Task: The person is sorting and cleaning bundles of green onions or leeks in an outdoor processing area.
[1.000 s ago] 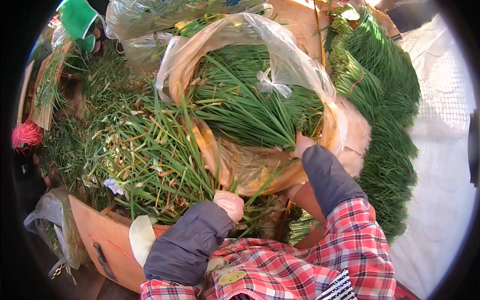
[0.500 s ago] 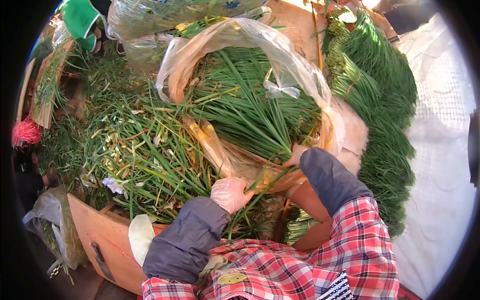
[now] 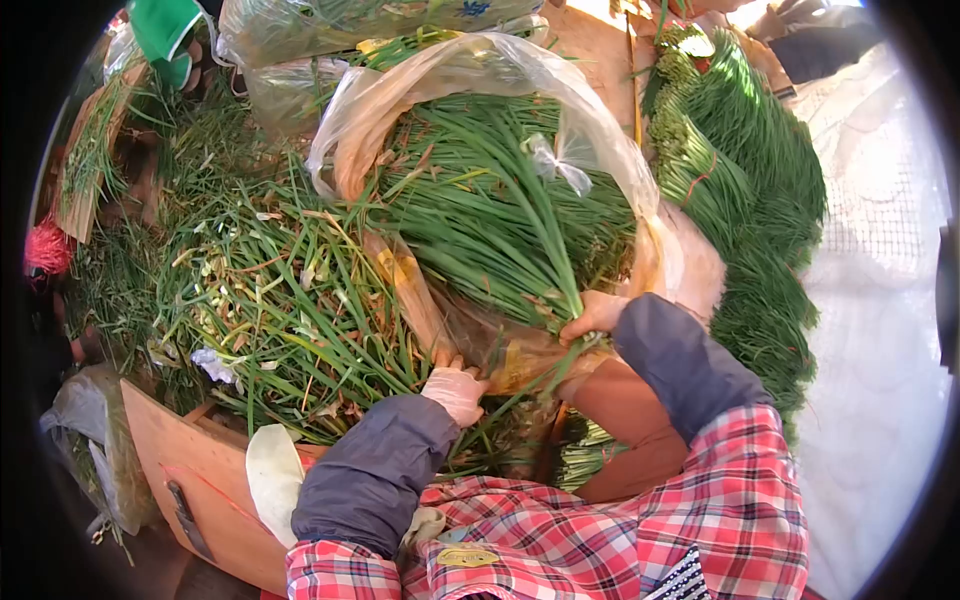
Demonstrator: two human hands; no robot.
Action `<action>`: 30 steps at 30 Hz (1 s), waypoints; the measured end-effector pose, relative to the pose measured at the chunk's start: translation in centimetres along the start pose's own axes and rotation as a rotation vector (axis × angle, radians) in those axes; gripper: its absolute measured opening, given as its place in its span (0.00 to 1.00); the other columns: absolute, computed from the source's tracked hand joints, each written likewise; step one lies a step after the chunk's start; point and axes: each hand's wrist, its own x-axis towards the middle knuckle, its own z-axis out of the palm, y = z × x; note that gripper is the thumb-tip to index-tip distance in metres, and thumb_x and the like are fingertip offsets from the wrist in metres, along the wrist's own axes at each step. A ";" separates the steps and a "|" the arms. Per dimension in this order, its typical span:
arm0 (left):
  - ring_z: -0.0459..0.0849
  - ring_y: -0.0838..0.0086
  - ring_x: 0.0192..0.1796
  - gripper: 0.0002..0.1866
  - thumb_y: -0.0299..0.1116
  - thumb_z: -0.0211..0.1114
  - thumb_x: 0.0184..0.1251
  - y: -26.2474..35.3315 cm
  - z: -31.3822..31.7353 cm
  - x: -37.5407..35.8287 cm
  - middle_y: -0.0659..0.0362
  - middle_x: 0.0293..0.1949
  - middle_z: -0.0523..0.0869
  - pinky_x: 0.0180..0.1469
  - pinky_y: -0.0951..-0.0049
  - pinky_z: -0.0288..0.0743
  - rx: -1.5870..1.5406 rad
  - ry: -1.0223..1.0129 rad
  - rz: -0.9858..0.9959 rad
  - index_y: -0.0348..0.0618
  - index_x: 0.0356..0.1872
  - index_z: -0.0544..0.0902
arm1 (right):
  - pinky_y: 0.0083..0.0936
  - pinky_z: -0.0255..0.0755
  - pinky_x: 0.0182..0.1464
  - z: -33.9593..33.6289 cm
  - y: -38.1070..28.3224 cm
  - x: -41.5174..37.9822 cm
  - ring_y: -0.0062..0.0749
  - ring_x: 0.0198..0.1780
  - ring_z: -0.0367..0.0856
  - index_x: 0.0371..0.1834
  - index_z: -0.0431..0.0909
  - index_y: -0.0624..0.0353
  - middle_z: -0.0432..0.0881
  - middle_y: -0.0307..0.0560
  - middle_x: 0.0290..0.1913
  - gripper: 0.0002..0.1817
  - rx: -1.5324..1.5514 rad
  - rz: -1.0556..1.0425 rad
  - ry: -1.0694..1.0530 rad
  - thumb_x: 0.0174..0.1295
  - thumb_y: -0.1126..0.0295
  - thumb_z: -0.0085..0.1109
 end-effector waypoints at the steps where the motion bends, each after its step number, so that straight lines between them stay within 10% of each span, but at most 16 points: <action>1: 0.63 0.50 0.68 0.32 0.50 0.62 0.54 0.5 -1.2 0.0 0.55 0.63 0.72 0.70 0.45 0.47 0.030 -0.105 -0.039 0.61 0.63 0.70 | 0.25 0.73 0.43 -0.2 -0.3 -0.8 0.30 0.38 0.81 0.46 0.78 0.63 0.83 0.47 0.38 0.25 0.117 -0.095 -0.028 0.43 0.66 0.70; 4: 0.60 0.53 0.70 0.37 0.50 0.66 0.53 0.1 -2.2 0.4 0.52 0.66 0.67 0.71 0.56 0.50 -0.205 -0.235 -0.063 0.55 0.66 0.66 | 0.25 0.74 0.43 0.2 -1.7 -3.7 0.29 0.38 0.81 0.59 0.71 0.58 0.81 0.48 0.46 0.33 0.447 -0.319 -0.087 0.45 0.72 0.68; 7: 0.58 0.57 0.71 0.48 0.48 0.72 0.49 -2.2 -0.6 0.2 0.49 0.68 0.63 0.69 0.66 0.54 -1.189 0.101 0.049 0.49 0.70 0.57 | 0.26 0.76 0.44 2.7 -2.9 -5.8 0.25 0.47 0.78 0.74 0.48 0.44 0.73 0.48 0.59 0.51 0.771 -0.305 -0.240 0.45 0.77 0.67; 11: 0.65 0.60 0.67 0.55 0.52 0.74 0.47 -0.2 -3.6 -2.6 0.50 0.66 0.65 0.67 0.61 0.58 -2.119 0.336 0.343 0.44 0.71 0.49 | 0.26 0.76 0.42 8.3 -3.5 -6.3 0.23 0.46 0.77 0.72 0.54 0.40 0.77 0.37 0.51 0.48 0.594 -0.233 -0.163 0.47 0.80 0.66; 12: 0.68 0.61 0.63 0.50 0.53 0.76 0.43 0.4 -3.4 -3.3 0.54 0.60 0.72 0.63 0.58 0.61 -2.216 0.354 0.336 0.43 0.66 0.60 | 0.23 0.74 0.42 9.2 -5.3 -8.1 0.23 0.44 0.77 0.70 0.58 0.43 0.78 0.35 0.46 0.45 0.552 -0.149 -0.164 0.46 0.80 0.66; 15: 0.72 0.65 0.60 0.46 0.55 0.75 0.43 3.4 -3.4 -5.3 0.56 0.57 0.75 0.58 0.62 0.65 -2.303 0.658 0.484 0.44 0.63 0.66 | 0.25 0.74 0.41 13.5 -5.5 -9.1 0.23 0.42 0.77 0.67 0.60 0.51 0.79 0.41 0.43 0.44 0.248 -0.463 0.034 0.43 0.79 0.67; 20: 0.78 0.68 0.50 0.41 0.45 0.77 0.40 6.4 -3.4 -11.5 0.60 0.47 0.79 0.50 0.66 0.74 -2.069 1.057 0.536 0.43 0.58 0.69 | 0.41 0.73 0.29 18.1 -10.2 -13.6 0.50 0.29 0.82 0.71 0.44 0.63 0.82 0.54 0.29 0.49 -0.757 -0.218 0.389 0.47 0.59 0.61; 30: 0.80 0.62 0.48 0.26 0.38 0.68 0.55 4.8 -2.4 -17.7 0.56 0.47 0.79 0.49 0.59 0.77 -2.115 1.479 0.404 0.41 0.54 0.71 | 0.40 0.73 0.27 25.8 -13.1 -12.6 0.41 0.28 0.84 0.70 0.50 0.66 0.83 0.51 0.31 0.44 -1.173 -0.373 0.738 0.49 0.68 0.58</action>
